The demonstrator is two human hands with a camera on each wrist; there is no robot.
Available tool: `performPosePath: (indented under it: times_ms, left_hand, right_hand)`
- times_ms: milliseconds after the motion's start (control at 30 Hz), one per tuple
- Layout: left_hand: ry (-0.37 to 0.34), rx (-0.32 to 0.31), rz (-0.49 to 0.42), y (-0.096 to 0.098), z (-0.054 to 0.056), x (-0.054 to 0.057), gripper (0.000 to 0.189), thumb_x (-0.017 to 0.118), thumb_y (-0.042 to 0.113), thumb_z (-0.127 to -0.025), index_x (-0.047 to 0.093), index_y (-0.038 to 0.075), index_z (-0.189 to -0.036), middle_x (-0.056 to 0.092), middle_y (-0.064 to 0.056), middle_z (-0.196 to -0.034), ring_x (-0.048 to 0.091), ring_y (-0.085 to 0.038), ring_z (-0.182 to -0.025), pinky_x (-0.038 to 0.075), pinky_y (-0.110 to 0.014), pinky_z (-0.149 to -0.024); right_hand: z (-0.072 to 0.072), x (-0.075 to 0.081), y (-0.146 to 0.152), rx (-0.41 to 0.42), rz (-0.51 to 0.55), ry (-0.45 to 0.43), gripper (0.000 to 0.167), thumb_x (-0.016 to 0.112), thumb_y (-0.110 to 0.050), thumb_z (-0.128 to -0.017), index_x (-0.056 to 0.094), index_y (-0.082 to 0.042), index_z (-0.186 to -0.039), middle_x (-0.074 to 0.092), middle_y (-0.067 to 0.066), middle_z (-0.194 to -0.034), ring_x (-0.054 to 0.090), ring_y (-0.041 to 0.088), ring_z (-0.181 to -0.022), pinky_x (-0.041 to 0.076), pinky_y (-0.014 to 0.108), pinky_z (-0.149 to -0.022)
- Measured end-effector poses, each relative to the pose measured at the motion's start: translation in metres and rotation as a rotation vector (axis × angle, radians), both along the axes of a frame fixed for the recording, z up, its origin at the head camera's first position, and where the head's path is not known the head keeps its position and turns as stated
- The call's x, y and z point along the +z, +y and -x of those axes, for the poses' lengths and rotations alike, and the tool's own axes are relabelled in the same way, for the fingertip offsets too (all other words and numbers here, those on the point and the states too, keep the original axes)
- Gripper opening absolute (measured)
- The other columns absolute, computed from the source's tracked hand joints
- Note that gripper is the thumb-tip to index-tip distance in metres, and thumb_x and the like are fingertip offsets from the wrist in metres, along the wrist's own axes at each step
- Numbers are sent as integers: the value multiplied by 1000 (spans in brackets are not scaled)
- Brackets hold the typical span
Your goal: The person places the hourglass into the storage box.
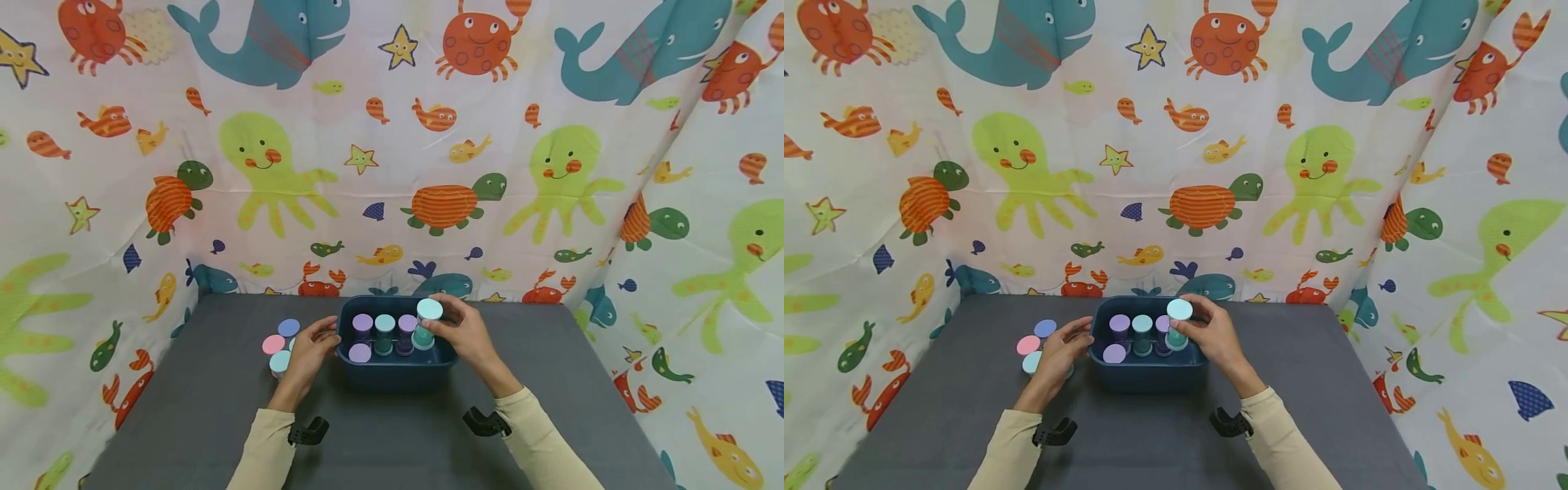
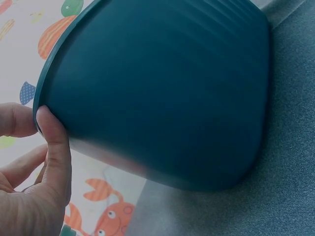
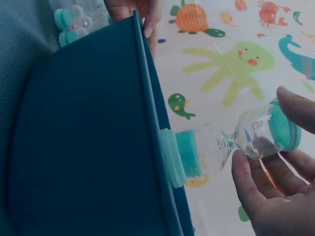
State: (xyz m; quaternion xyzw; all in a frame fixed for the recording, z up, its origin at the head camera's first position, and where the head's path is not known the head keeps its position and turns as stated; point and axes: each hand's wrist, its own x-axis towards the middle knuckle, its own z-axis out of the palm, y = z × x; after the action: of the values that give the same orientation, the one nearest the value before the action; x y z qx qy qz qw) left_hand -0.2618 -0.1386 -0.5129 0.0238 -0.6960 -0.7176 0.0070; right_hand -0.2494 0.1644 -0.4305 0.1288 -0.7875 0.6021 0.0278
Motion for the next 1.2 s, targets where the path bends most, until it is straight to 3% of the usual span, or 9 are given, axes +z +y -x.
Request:
performPosePath:
  times_ms: [267,533,833,1200]
  left_hand:
    - [-8,10,22,1,-1,0,42,65,7,-90,59,11,-132,60,-12,-126,61,-18,-101,55,-24,-73]
    - [-16,0,0,4,0,0,43,64,6,-91,59,10,-133,59,-14,-126,61,-16,-99,55,-24,-72]
    - [-26,-2,8,1,0,2,42,63,7,-92,58,11,-133,58,-13,-127,59,-18,-102,55,-23,-73]
    - [-19,5,4,0,-1,3,42,63,6,-92,59,12,-133,58,-12,-126,59,-19,-102,55,-23,-74]
  right_hand:
    - [2,-4,-5,42,-9,-12,49,77,-23,-85,60,-12,-130,62,13,-128,59,25,-113,53,23,-92]
    - [7,-9,-8,86,-50,-55,49,74,-14,-88,58,-9,-133,63,17,-128,60,29,-112,54,26,-83]
    - [-4,8,-20,167,-92,-70,45,72,-9,-88,58,-2,-130,63,21,-126,61,36,-114,53,31,-86]
    - [4,-3,-28,226,-103,-90,47,74,-9,-86,58,-3,-130,63,19,-124,60,37,-112,55,34,-84]
